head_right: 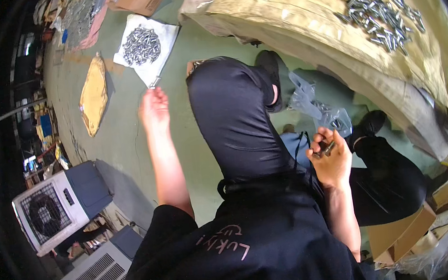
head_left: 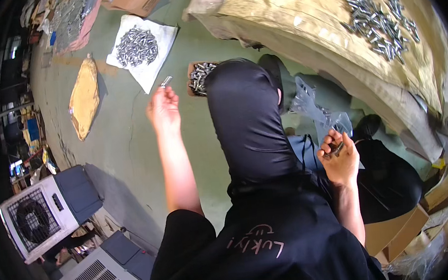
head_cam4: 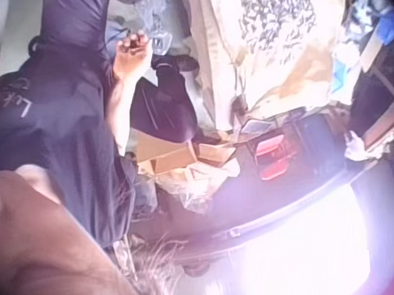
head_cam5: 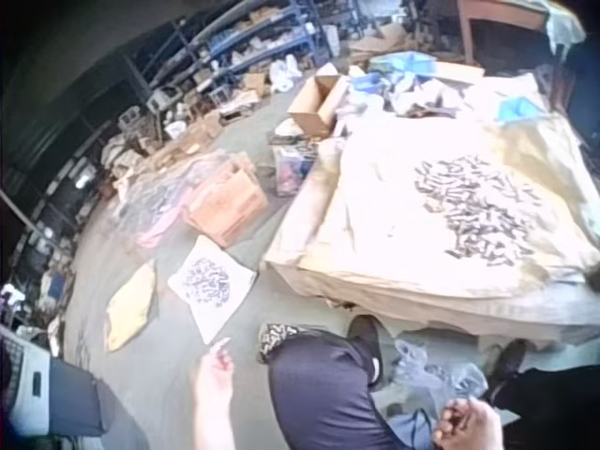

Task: Inspecting and sorting small metal bolt-like components on a low surface.

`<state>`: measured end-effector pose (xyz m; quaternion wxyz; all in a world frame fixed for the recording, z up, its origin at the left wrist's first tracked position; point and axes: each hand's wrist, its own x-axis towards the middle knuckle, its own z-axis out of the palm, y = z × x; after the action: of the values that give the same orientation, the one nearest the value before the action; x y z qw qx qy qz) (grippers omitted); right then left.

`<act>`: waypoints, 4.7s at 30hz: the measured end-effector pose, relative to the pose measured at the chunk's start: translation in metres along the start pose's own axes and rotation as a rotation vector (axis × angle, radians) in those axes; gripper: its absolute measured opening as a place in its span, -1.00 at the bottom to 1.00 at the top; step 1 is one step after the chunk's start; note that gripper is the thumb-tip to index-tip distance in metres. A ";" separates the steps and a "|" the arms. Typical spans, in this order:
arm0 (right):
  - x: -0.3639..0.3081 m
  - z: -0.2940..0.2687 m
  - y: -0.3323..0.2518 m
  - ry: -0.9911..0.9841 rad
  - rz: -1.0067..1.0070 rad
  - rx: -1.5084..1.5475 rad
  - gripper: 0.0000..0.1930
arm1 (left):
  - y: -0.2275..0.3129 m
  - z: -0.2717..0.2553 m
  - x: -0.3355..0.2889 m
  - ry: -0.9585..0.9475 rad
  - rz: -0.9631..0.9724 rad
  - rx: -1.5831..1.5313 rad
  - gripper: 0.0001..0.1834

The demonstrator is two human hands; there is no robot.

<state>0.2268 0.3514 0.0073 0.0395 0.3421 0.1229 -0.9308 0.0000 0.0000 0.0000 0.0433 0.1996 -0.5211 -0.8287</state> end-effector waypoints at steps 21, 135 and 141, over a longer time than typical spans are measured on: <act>0.079 -0.113 -0.040 0.555 -0.314 -1.446 -0.83 | -0.045 -0.026 0.064 0.091 -0.175 0.352 -0.69; 0.024 -0.003 -0.115 -0.228 -0.394 -2.500 -0.76 | -0.156 0.406 -0.005 -0.578 -1.204 -0.391 -0.78; 0.028 0.008 -0.135 -0.102 -0.801 -2.074 -0.73 | -0.121 0.355 -0.079 -0.898 -0.957 0.094 -0.79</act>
<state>0.1792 0.4804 0.0230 0.0080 0.0403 0.9410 -0.3359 -0.0447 0.3775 0.0495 -0.5604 0.0457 -0.3776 -0.7357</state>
